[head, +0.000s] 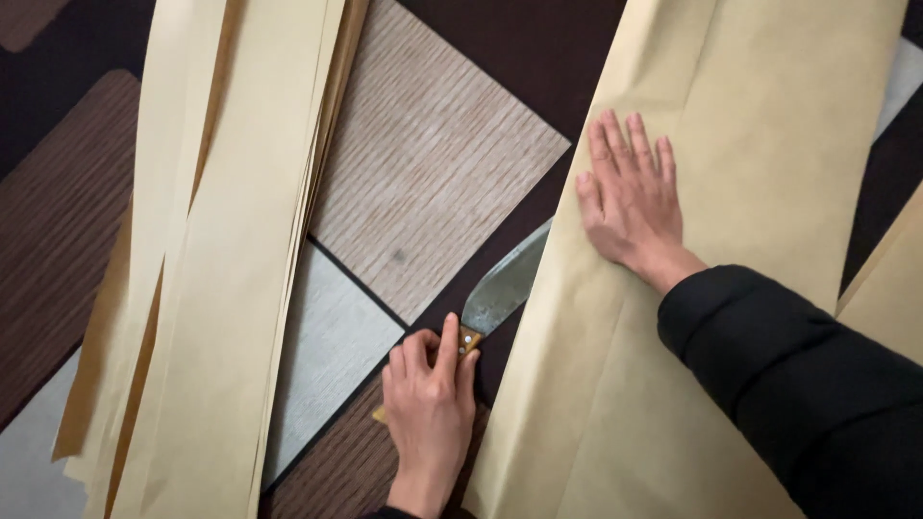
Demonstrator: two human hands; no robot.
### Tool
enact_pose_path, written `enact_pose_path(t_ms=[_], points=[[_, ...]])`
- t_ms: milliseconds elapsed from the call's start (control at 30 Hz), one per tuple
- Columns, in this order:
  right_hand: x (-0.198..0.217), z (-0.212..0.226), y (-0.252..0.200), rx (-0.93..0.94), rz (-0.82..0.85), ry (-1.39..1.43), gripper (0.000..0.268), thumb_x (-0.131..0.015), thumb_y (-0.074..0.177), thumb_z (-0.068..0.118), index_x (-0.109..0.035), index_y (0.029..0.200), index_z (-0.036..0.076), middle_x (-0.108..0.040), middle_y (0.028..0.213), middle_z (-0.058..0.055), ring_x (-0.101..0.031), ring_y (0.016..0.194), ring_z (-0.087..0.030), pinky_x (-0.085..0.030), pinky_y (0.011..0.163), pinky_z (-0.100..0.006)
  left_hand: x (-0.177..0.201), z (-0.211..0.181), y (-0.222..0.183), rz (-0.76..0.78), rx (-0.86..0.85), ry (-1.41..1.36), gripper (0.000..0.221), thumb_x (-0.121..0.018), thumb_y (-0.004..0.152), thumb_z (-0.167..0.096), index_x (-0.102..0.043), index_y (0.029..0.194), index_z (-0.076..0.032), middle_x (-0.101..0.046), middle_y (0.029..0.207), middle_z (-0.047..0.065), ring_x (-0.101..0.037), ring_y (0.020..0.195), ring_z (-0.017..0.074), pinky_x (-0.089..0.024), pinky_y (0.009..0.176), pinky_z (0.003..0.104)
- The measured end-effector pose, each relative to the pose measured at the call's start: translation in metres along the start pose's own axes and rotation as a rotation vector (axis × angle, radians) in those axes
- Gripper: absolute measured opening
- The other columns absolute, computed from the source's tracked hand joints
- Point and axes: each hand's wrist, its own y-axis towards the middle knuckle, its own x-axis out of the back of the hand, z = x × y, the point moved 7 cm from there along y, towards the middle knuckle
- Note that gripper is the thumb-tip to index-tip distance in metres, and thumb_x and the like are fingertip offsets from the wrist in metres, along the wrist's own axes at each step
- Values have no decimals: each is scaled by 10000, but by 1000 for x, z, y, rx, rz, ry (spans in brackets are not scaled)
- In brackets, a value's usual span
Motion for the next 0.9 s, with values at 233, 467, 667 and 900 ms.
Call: enact_pose_path(t_ms=[233,467,667,900], points=[[-2,-3,1,1,-21,-3,834,-212,1131,506,-134,1828,56,-111,1926,-130,-54,1771,-325,16,1397,-555,-14,-8,48,-33,-23,-7,414,-714,1121,-332,-722,1473,-114,-628,1103,104,-598,963,291,-484,711,427],[-15,-14,1,39,-101,-34,866,-308,1156,530,-210,1829,-7,-183,1908,-261,-102,1769,-446,-54,1378,-677,-40,-15,94,-170,-52,-3,461,-827,987,-401,-816,1346,-112,-632,1064,102,-621,964,348,-472,769,451],[-12,-12,3,14,-73,-46,860,-298,1133,526,-176,1830,37,-115,1917,-214,-58,1767,-418,-45,1386,-620,-20,-64,90,-249,-209,129,437,-685,1068,-316,-733,1422,-64,-661,1223,151,-634,1077,377,-484,844,501],[-17,-24,17,-31,-40,-27,777,-217,1154,523,-218,1830,140,-119,1921,-148,-106,1762,-349,-84,1364,-582,-31,-97,57,-20,-433,-120,385,-600,1154,-385,-709,1430,-140,-685,1423,75,-629,1201,311,-464,999,485]])
